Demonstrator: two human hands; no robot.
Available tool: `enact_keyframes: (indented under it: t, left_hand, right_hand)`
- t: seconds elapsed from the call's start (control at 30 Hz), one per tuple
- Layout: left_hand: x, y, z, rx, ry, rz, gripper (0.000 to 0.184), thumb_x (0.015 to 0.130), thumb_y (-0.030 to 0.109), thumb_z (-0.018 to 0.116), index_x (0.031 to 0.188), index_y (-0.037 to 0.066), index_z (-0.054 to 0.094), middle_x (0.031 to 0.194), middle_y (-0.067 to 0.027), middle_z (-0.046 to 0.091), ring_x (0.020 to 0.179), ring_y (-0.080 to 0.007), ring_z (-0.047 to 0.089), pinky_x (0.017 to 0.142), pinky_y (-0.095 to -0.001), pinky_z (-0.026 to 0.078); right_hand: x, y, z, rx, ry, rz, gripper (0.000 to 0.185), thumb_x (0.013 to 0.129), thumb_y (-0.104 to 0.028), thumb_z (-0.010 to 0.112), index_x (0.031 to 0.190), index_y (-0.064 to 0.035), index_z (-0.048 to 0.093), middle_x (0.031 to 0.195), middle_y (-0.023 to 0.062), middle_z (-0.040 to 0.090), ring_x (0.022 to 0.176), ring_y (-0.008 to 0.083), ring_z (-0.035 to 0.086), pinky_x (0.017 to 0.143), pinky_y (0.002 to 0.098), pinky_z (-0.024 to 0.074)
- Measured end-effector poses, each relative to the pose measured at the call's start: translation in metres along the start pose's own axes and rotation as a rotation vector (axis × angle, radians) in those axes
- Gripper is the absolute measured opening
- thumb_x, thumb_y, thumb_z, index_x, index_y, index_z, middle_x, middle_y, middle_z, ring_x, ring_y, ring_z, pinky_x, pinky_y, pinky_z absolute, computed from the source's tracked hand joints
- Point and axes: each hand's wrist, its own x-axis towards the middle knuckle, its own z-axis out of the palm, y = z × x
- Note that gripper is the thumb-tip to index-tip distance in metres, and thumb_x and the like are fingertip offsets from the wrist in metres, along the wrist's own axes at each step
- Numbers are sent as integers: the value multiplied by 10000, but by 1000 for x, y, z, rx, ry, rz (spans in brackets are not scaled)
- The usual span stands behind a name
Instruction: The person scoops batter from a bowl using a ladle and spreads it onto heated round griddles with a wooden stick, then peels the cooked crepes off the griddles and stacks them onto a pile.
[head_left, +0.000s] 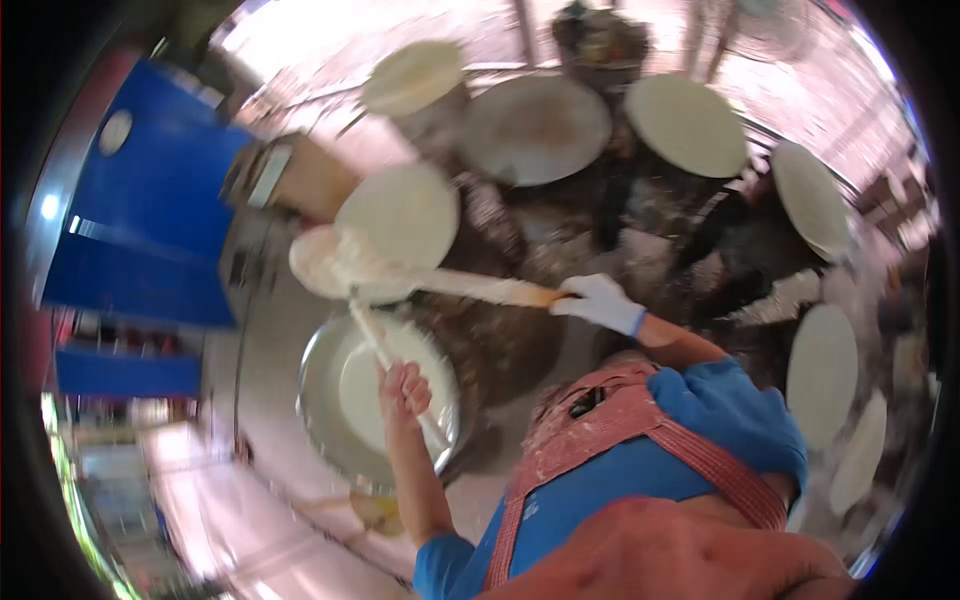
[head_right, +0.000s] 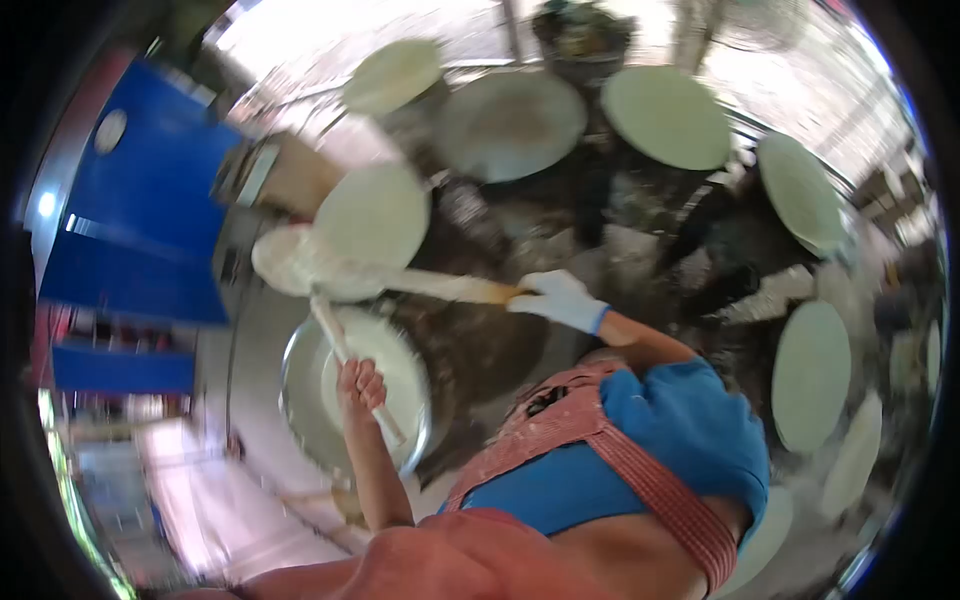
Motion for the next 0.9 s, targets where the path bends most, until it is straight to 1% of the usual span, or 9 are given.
enact_keyframes:
  t: [0.1,0.17,0.23,0.3,0.37,0.53,0.7,0.83,0.9]
  left_hand:
    - [72,-33,2,-48,36,-115,376,938,225,362,1310,174,334,568,-30,424,333,-56,313,254,-208,284]
    - [120,-63,26,10,189,-95,396,930,173,372,1307,71,309,567,-25,410,354,-62,344,287,-205,325]
    - [164,-76,16,-742,206,-490,342,921,145,361,1206,-43,378,546,-10,348,384,-85,339,351,-215,335]
    - [204,-101,35,-718,81,-517,329,916,120,359,1130,-128,392,546,-9,348,390,-77,339,370,-209,340]
    - [240,-114,59,-714,-60,-555,293,914,105,368,1124,-91,421,549,-5,346,390,-74,331,359,-202,329]
    - [343,-107,98,-89,7,-396,309,879,97,459,1180,147,409,524,20,307,369,-62,298,298,-191,251]
    - [443,-106,118,716,200,-123,479,799,49,509,1206,221,326,517,17,311,333,-85,290,286,-247,255]
    - [511,-139,58,814,274,-13,535,748,41,542,1237,194,388,542,-11,373,375,-124,367,325,-283,330]
    - [551,-134,7,1513,317,381,660,736,59,494,1342,175,260,546,-93,475,426,-251,506,419,-377,432]
  right_hand:
    - [8,40,-35,97,-59,124,446,734,-483,585,867,-60,629,743,143,616,709,312,604,617,377,455]
    - [2,107,-48,-72,20,98,445,743,-486,569,859,-61,629,744,144,613,709,320,599,612,385,453]
    - [-26,137,-78,-267,22,122,437,764,-486,537,836,-64,627,751,152,609,723,338,588,620,410,448]
    - [-52,189,-96,-316,197,16,361,719,-421,612,831,-79,639,693,157,591,655,306,590,575,384,442]
    - [-65,168,-142,-177,310,352,335,709,-391,628,814,-73,643,704,152,603,684,271,607,602,350,455]
    - [-18,192,-210,-185,461,528,402,724,-391,635,910,-34,632,807,177,625,786,299,606,681,352,453]
    - [67,144,-222,-171,720,-179,389,772,-214,613,1124,-56,556,1011,144,618,944,261,591,823,311,440]
    - [142,145,-198,-544,503,216,314,753,-274,595,1049,-171,615,906,173,619,791,323,598,690,375,462]
    - [145,166,-198,-451,519,218,317,749,-268,594,1044,-154,620,887,183,620,781,308,607,689,363,463]
